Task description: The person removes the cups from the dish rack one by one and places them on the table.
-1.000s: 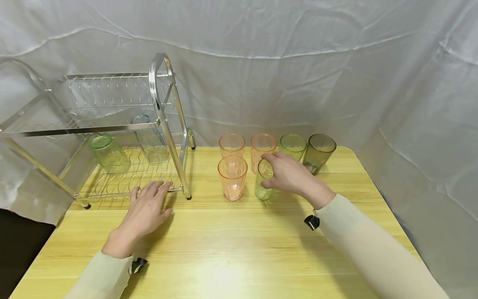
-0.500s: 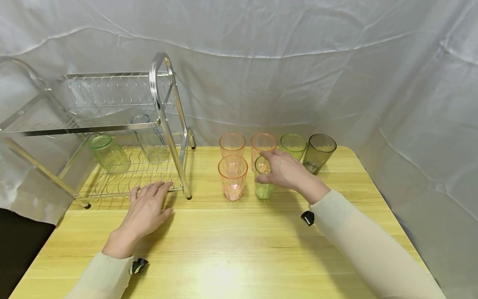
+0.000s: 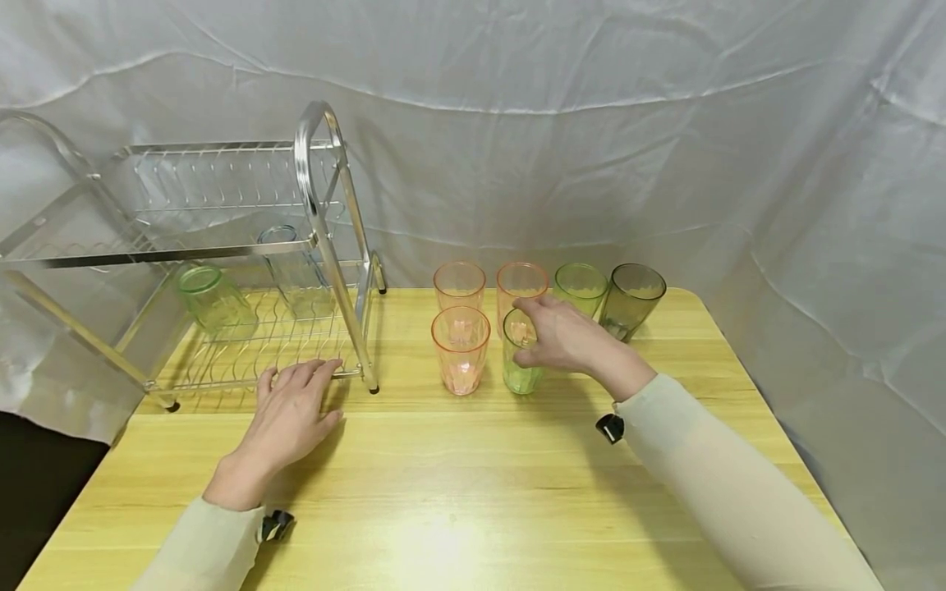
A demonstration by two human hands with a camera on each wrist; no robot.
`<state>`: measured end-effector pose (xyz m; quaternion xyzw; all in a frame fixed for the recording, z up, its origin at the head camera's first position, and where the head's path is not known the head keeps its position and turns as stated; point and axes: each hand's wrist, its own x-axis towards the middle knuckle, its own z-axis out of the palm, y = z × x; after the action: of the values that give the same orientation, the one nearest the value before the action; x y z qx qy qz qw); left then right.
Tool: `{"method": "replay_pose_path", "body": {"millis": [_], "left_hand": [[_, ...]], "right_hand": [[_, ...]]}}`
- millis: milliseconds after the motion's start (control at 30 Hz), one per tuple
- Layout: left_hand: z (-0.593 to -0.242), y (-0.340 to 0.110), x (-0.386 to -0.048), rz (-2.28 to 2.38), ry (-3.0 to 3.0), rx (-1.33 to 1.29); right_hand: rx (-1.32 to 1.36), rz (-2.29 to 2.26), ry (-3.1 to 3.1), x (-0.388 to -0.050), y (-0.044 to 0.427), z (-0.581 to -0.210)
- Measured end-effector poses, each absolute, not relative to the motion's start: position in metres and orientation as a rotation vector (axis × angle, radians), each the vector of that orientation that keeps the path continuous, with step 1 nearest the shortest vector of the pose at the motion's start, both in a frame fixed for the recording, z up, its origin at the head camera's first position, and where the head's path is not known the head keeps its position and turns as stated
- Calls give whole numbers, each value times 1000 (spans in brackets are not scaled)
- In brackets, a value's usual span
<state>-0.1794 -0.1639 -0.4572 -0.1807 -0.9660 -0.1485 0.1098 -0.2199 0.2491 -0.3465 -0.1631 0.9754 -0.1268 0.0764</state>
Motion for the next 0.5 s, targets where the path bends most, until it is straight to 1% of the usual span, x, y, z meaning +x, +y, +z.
{"method": "replay_pose_path", "body": {"millis": [500], "left_hand": [[-457,-164,-179,-443,-2839,-524]], "right_hand": [[-477,-382,2924,-219,249,-347]]}}
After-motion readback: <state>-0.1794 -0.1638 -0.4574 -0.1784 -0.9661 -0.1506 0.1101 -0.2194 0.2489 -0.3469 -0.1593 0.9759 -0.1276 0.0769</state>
